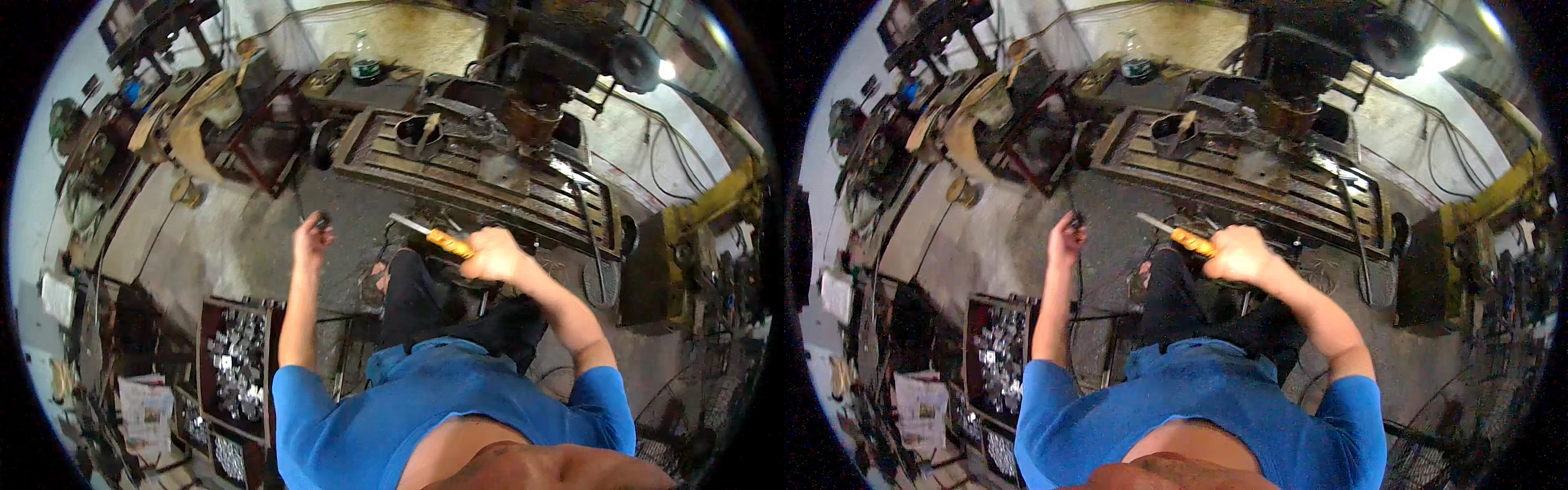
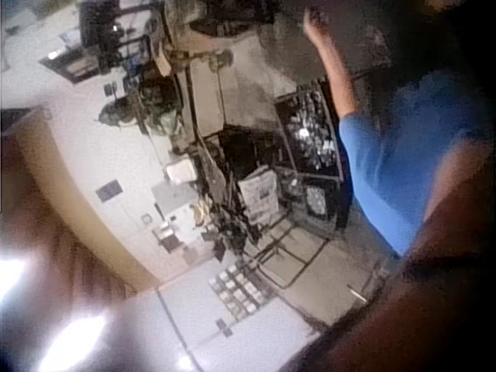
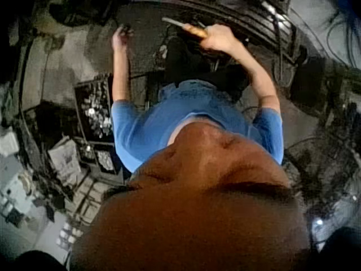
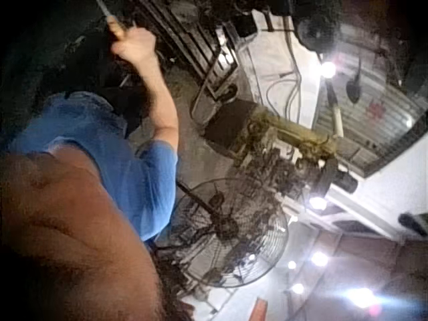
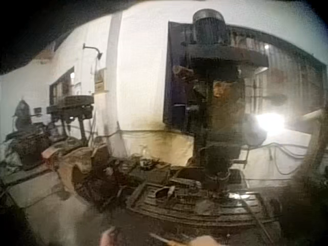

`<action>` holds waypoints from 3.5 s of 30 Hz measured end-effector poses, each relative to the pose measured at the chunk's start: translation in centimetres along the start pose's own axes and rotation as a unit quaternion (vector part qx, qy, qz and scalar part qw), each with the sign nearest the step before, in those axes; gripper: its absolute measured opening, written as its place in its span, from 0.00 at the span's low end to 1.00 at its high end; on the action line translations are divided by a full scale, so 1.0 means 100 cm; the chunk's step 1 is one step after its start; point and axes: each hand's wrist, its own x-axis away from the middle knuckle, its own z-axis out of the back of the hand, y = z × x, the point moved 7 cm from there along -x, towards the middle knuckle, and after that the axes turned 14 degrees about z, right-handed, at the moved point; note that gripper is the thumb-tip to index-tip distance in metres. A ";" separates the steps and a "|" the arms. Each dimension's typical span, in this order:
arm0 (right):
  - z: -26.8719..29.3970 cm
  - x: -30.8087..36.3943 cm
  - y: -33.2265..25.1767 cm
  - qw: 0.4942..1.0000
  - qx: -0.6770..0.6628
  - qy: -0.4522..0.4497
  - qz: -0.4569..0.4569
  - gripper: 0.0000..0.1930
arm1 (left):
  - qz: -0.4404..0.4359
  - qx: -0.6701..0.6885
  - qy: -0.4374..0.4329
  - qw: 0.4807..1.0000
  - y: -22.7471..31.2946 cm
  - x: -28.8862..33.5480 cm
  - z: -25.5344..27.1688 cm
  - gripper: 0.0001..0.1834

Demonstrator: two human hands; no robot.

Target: The person operates a milling machine to process a metal piece, using a small yellow tool to clean the part and rotating handles to control the machine's movement.

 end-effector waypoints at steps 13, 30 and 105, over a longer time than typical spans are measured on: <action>-0.040 -0.022 -0.052 0.996 -0.073 0.006 0.051 0.18 | 0.006 -0.040 0.042 0.998 -0.040 0.047 -0.025 0.11; 0.015 0.097 0.191 0.926 -0.055 0.205 -0.313 0.18 | -0.053 -0.384 -0.064 0.920 -0.054 0.042 -0.245 0.12; 0.245 0.320 0.155 0.614 -0.067 0.748 0.241 0.25 | -0.359 -0.704 0.012 0.612 -0.115 -0.098 -0.446 0.22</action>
